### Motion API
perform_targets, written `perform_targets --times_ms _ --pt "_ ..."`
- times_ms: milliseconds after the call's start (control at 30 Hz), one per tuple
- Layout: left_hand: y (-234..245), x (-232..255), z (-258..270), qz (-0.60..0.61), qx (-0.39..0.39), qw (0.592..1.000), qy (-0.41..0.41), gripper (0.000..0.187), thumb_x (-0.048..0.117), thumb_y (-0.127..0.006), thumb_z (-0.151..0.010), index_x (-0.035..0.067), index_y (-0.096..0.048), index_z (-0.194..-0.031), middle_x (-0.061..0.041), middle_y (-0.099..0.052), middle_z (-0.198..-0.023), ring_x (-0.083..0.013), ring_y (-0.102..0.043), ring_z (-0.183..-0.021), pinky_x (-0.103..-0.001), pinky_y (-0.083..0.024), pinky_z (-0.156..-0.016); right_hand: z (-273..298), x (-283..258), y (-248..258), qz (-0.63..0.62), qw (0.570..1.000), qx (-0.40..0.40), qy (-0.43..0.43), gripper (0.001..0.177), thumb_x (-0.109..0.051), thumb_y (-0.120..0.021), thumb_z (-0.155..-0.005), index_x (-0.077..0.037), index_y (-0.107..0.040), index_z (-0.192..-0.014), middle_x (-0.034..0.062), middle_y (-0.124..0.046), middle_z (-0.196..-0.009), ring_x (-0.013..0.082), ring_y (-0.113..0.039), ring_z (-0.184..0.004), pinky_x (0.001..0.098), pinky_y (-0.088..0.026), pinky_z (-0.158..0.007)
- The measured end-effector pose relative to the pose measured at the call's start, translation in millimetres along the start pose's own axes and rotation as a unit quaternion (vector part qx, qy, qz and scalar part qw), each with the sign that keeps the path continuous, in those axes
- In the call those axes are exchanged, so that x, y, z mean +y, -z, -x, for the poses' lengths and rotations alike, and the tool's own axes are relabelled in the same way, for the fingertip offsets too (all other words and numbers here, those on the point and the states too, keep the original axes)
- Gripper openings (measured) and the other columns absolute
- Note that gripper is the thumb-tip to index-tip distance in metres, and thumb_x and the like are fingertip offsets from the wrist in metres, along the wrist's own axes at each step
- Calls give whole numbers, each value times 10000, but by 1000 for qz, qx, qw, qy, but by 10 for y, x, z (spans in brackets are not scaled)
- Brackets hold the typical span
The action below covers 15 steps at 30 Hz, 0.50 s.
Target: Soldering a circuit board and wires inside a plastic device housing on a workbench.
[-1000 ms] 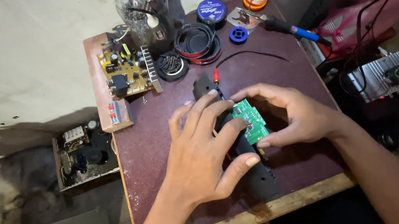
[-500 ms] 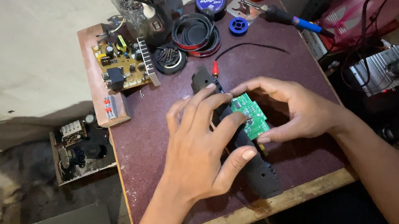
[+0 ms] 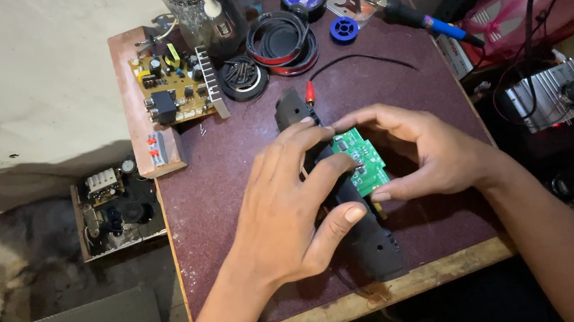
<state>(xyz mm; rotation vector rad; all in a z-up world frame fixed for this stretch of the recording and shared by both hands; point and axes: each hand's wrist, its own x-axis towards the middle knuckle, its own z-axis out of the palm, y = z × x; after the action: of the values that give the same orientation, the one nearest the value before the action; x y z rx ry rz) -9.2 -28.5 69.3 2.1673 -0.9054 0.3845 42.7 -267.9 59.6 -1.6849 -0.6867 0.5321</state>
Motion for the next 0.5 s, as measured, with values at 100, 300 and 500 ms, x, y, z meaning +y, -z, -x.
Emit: perform_targets --times_ms 100,300,500 --pt "4 -12 5 -2 -5 1000 0 601 509 -263 -1063 56 -629 -1206 -227 -552 -1343 -459 -517 -1343 -556 -424 -1048 0 27 -5 -22 1000 -4 8 794 -117 -824 -768 1 -452 -1459 128 -550 -1473 206 -498 -1405 348 -379 -1208" --pt "22 -9 1 -12 3 999 -30 587 487 -249 -1076 54 -632 -1176 -238 -553 -1345 -444 -558 -1274 -532 -433 -971 -9 -42 -20 -17 1000 1 -9 789 -131 -829 -757 -11 -471 -1450 112 -578 -1446 187 -526 -1371 334 -411 -1177" --pt "22 0 -17 -33 7 999 -35 593 476 -230 -1084 58 -644 -1158 -238 -564 -1338 -440 -569 -1255 -537 -427 -952 2 76 0 8 1000 0 28 799 -124 -831 -765 11 -454 -1456 123 -553 -1462 206 -499 -1397 351 -364 -1219"
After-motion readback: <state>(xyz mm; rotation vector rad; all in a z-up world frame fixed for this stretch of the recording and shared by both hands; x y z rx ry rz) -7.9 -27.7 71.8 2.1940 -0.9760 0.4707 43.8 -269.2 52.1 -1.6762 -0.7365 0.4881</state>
